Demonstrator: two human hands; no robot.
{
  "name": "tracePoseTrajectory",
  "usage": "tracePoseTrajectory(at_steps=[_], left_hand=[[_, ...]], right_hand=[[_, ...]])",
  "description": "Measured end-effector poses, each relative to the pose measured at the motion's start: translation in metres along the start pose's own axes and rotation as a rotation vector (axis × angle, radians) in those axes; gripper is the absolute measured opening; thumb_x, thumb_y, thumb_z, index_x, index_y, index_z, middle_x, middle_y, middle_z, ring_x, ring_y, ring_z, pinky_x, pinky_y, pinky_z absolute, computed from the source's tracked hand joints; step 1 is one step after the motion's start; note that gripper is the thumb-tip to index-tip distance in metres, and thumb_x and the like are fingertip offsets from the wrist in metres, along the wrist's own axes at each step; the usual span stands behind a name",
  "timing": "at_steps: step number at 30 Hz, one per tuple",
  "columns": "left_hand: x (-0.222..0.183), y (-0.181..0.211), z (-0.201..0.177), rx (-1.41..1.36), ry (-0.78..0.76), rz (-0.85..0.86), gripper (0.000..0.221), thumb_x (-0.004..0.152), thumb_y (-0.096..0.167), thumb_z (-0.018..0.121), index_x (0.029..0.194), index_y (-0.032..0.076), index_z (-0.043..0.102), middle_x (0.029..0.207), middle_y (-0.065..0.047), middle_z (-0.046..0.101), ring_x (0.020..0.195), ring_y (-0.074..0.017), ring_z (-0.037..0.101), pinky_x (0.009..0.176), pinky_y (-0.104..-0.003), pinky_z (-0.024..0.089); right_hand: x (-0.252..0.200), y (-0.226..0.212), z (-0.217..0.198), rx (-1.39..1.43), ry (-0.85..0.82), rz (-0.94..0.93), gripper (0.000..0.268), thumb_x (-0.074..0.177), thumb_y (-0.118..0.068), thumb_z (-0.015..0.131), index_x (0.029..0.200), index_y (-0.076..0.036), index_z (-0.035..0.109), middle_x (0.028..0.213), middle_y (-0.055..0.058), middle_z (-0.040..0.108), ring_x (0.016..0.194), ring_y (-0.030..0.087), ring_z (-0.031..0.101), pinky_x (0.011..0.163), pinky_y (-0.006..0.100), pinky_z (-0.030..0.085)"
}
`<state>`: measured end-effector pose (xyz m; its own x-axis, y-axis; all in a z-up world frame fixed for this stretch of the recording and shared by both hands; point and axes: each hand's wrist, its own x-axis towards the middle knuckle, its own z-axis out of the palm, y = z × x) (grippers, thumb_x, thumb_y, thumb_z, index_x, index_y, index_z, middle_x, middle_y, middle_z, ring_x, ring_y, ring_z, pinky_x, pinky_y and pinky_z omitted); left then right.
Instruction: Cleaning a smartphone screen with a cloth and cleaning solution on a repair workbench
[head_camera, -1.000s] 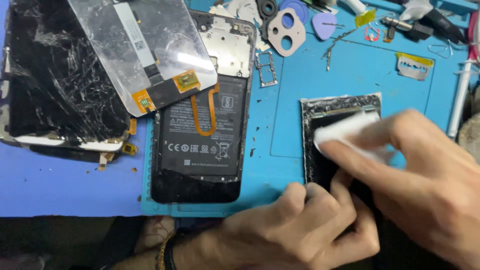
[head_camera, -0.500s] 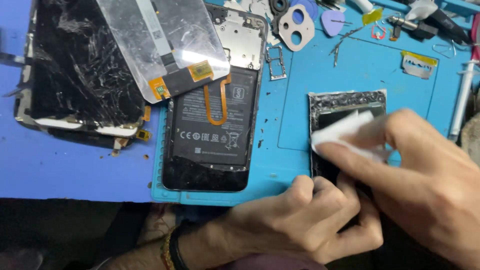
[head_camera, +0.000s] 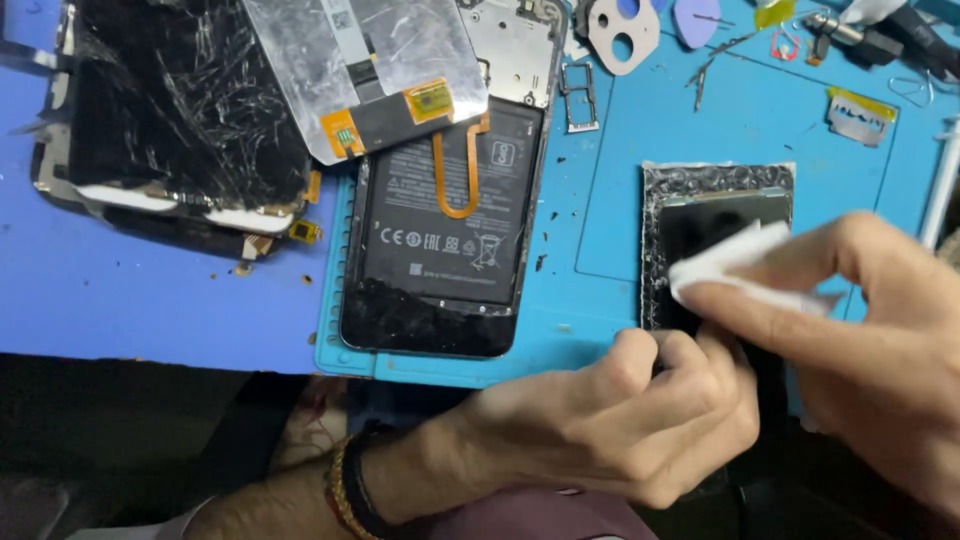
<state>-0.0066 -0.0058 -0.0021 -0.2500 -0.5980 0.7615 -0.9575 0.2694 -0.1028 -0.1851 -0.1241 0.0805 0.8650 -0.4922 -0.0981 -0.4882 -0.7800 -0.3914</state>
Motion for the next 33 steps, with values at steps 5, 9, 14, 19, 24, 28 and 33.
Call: tracePoseTrajectory(at_steps=[5,9,14,19,24,28,33], left_hand=[[0.0,-0.003,-0.001,0.073,0.038,0.012,0.029,0.112,0.02,0.045,0.109,0.028,0.073,0.114,0.01,0.071,0.097,-0.0043,0.053,0.091,-0.021,0.037],[-0.001,-0.001,-0.004,0.031,0.038,0.0,0.03,0.113,0.021,0.046,0.109,0.027,0.075,0.111,0.009,0.07,0.102,-0.0065,0.061,0.096,-0.022,0.04],[-0.001,-0.003,-0.007,-0.004,0.061,0.003,0.04,0.112,0.015,0.039,0.112,0.02,0.078,0.117,0.005,0.065,0.098,-0.0111,0.064,0.102,-0.025,0.048],[-0.005,-0.001,-0.001,0.04,0.077,0.071,0.038,0.11,0.016,0.038,0.104,0.021,0.075,0.11,0.007,0.064,0.098,-0.0083,0.056,0.099,-0.023,0.044],[-0.009,0.002,0.001,0.014,0.091,0.045,0.033,0.109,0.013,0.039,0.094,0.024,0.066,0.096,0.012,0.051,0.089,-0.0041,0.052,0.088,-0.023,0.033],[-0.013,0.005,0.003,-0.012,0.097,0.037,0.034,0.108,0.01,0.04,0.09,0.026,0.063,0.094,0.01,0.05,0.089,-0.0054,0.052,0.087,-0.024,0.034],[-0.012,0.005,0.003,-0.021,0.097,0.035,0.034,0.109,0.012,0.04,0.093,0.027,0.066,0.096,0.013,0.051,0.089,-0.0041,0.052,0.088,-0.023,0.032]], right_hand=[[0.009,-0.022,-0.004,0.174,0.002,0.255,0.043,0.09,0.018,0.058,0.126,-0.001,0.074,0.129,0.012,0.068,0.108,0.017,0.071,0.08,0.026,0.054],[0.009,-0.028,-0.002,0.1,0.017,0.115,0.041,0.091,0.021,0.055,0.126,0.007,0.07,0.135,0.019,0.062,0.092,0.013,0.067,0.065,0.021,0.05],[0.0,-0.022,0.003,0.166,0.004,0.165,0.04,0.089,0.018,0.057,0.124,0.002,0.068,0.128,0.015,0.066,0.096,0.013,0.071,0.066,0.02,0.05],[0.003,-0.029,0.014,-0.082,0.156,0.013,0.038,0.107,0.025,0.055,0.125,0.001,0.078,0.117,0.024,0.062,0.105,0.031,0.07,0.079,0.034,0.053],[-0.002,-0.024,0.024,-0.073,0.207,0.007,0.025,0.11,0.024,0.067,0.125,0.007,0.078,0.119,0.03,0.06,0.111,0.039,0.071,0.095,0.043,0.056],[-0.006,-0.034,0.022,-0.007,0.111,0.073,0.03,0.101,0.016,0.062,0.127,0.006,0.073,0.123,0.027,0.059,0.11,0.03,0.07,0.095,0.033,0.056],[0.002,-0.024,0.02,-0.056,0.144,-0.037,0.034,0.107,0.023,0.059,0.128,0.002,0.075,0.12,0.029,0.06,0.112,0.039,0.072,0.097,0.042,0.058]])
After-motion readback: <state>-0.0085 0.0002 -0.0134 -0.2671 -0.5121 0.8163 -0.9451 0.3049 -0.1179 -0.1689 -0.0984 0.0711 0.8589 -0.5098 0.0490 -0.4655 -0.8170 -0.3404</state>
